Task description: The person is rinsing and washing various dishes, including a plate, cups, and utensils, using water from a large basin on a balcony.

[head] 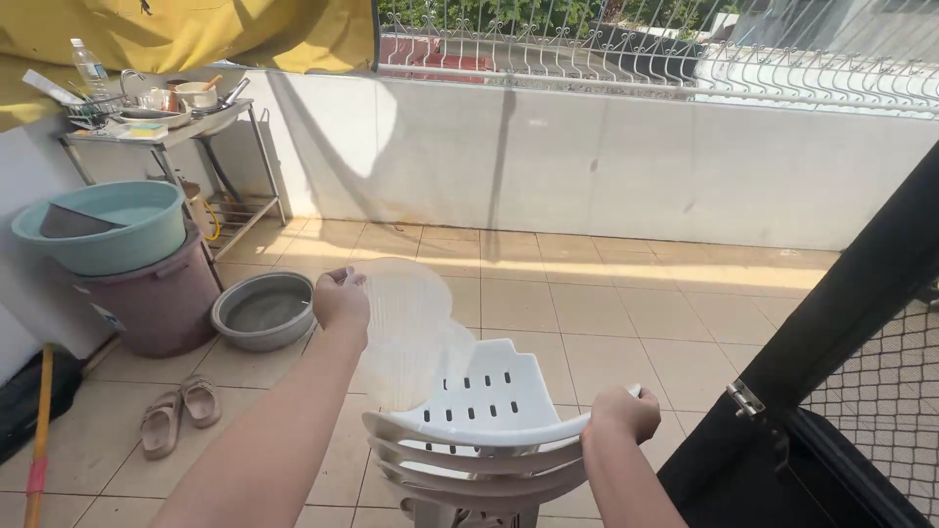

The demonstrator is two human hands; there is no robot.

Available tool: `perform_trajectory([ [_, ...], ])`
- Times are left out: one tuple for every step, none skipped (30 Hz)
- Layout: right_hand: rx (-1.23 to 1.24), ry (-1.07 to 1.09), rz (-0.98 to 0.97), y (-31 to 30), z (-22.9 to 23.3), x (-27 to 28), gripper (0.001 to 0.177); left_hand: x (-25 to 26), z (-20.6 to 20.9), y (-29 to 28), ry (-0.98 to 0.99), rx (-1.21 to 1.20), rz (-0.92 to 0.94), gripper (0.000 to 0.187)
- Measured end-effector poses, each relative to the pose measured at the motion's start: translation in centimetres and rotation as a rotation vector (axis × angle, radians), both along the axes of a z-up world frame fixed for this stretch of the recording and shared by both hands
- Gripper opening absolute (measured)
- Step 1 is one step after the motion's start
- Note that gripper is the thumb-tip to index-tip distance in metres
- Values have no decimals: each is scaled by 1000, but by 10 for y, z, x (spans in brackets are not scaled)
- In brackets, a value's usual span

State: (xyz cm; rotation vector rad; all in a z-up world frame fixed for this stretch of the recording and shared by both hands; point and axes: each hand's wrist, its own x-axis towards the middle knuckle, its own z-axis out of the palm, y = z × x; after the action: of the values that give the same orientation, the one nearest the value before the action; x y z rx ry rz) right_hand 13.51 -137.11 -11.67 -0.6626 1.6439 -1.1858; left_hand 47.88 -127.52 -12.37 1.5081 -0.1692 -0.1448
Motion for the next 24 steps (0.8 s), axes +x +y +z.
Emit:
perform_trajectory([
  [-12,-13,3,-22,-12,18,45,17,8,-10,-13,-12,3,19],
  [-64,-44,-20,-44,-23,38,47,35,17,-19,-13,-15,4,19],
  [-92,-62,-39,-58,-41,55,50,50,18,-19,0,6,9,19],
  [-80,-63,-31,-59,-40,72,50,67,21,-21,-1,18,18,19],
  [-78,-75,-20,-65,-37,90,51,83,29,-29,-13,32,28,20],
  [-75,-87,-10,-71,-33,107,51,100,37,-37,-26,47,39,20],
  [-65,-81,-4,-71,-29,123,51,114,33,-39,-20,58,45,20],
  [-22,-53,14,-72,-24,140,52,128,30,-42,-20,65,58,21],
  [6,-33,30,-78,-16,160,53,145,32,-50,-29,58,70,21],
  [2,-37,34,-86,-10,180,53,155,41,-58,-32,54,75,21],
  [14,-46,50,-89,-7,197,54,162,45,-60,-8,53,83,21],
  [26,-54,66,-93,-4,213,55,169,49,-63,16,51,91,21],
  [19,-57,81,-106,-6,229,55,181,51,-72,13,44,106,21],
  [16,-64,76,-119,-8,245,54,193,53,-81,23,61,122,20],
  [17,-69,74,-130,-11,262,53,206,54,-88,36,80,141,20],
  [14,-69,91,-143,-6,280,53,224,50,-98,36,77,158,20],
  [41,-73,119,-154,-5,292,56,236,39,-105,32,69,174,20],
  [68,-77,147,-165,-4,305,59,249,29,-112,27,62,190,20],
  [49,-88,161,-189,-14,326,59,267,37,-126,16,42,202,20],
  [17,-83,156,-213,-24,347,56,285,46,-140,10,3,201,21],
  [3,-59,155,-230,-42,359,53,294,43,-146,23,-17,204,23],
  [2,-50,172,-241,-33,373,53,300,43,-151,31,-18,221,23],
  [19,10,213,-250,-27,387,53,307,41,-153,49,-14,225,23],
  [35,71,254,-258,-20,402,53,313,40,-156,67,-10,230,23],
])
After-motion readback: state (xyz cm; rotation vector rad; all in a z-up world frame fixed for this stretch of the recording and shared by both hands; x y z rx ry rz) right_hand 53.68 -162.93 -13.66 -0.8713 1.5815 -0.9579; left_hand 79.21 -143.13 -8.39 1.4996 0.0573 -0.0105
